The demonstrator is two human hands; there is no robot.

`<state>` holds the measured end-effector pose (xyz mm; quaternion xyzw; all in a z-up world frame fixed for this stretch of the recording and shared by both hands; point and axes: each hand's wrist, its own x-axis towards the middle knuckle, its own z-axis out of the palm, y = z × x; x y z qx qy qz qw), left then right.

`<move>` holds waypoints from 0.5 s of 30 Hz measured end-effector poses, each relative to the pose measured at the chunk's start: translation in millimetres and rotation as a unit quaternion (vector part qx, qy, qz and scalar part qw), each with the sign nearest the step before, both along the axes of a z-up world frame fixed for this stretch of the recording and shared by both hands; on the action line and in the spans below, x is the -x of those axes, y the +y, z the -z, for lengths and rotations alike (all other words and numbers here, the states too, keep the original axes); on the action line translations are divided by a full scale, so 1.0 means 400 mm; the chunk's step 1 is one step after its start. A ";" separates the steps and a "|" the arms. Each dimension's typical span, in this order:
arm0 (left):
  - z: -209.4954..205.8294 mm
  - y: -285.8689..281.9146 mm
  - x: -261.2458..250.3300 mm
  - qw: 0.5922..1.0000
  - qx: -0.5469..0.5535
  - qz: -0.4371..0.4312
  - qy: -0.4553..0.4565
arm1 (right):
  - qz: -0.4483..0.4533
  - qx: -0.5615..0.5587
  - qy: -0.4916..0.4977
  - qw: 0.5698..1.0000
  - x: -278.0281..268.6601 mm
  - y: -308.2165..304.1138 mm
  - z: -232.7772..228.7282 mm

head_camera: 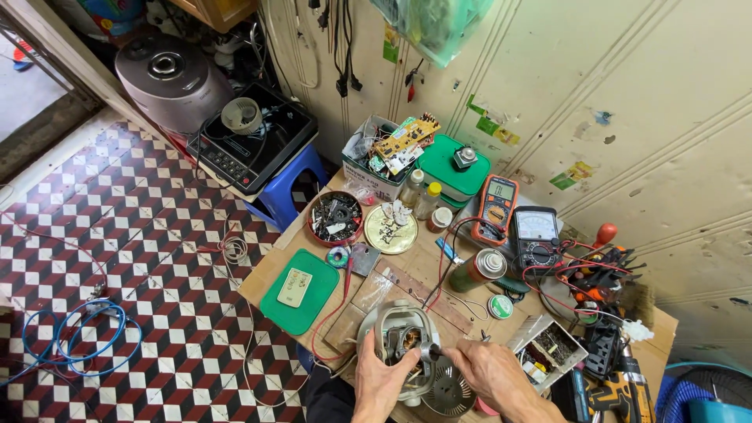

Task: The recorder is repairing an electric motor and testing components on a cluttered workbench.

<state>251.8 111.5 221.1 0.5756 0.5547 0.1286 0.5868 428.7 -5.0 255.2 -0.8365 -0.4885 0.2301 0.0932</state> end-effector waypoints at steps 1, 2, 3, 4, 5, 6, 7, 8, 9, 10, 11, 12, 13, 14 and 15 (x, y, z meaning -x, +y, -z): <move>0.008 -0.001 0.000 1.000 -0.004 -0.004 -0.003 | -0.009 -0.013 0.001 1.000 -0.001 -0.001 0.002; 0.018 -0.002 0.003 1.000 -0.004 -0.010 -0.002 | -0.015 -0.014 0.002 1.000 0.006 -0.005 0.004; 0.029 -0.004 0.006 1.000 0.001 -0.006 0.011 | -0.026 -0.036 -0.007 0.999 0.013 -0.010 0.006; 0.039 -0.003 0.005 1.000 0.005 0.000 0.023 | -0.035 -0.059 -0.018 0.997 0.018 -0.015 0.009; 0.037 -0.003 0.002 1.000 0.004 -0.003 0.024 | -0.039 -0.060 -0.017 0.997 0.012 -0.019 0.017; 0.034 -0.002 0.000 1.000 0.003 0.005 0.028 | -0.055 -0.083 -0.019 0.995 0.009 -0.025 0.025; 0.032 -0.003 -0.003 0.999 0.002 0.013 0.032 | -0.072 -0.106 -0.020 0.992 0.006 -0.032 0.034; 0.028 -0.003 -0.001 0.999 0.002 0.013 0.034 | -0.072 -0.106 -0.019 0.992 0.004 -0.039 0.049; 0.023 -0.004 0.001 0.999 -0.004 0.021 0.037 | -0.065 -0.121 -0.006 0.990 0.003 -0.045 0.063; 0.019 -0.004 0.000 0.999 -0.010 0.027 0.040 | -0.059 -0.137 0.006 0.989 -0.003 -0.050 0.078; 0.025 -0.004 -0.001 0.999 -0.011 0.027 0.040 | -0.060 -0.138 0.006 0.989 -0.005 -0.054 0.095; 0.030 -0.003 -0.002 0.998 -0.010 0.031 0.046 | -0.038 -0.137 0.003 0.990 -0.006 -0.056 0.113; 0.035 -0.002 -0.001 0.998 -0.009 0.035 0.051 | -0.016 -0.136 0.000 0.991 -0.007 -0.058 0.130; 0.028 -0.002 -0.003 0.998 -0.010 0.033 0.050 | -0.018 -0.137 -0.001 0.990 -0.010 -0.055 0.140; 0.021 -0.002 -0.005 0.998 -0.007 0.036 0.055 | 0.005 -0.088 -0.017 0.996 -0.012 -0.052 0.150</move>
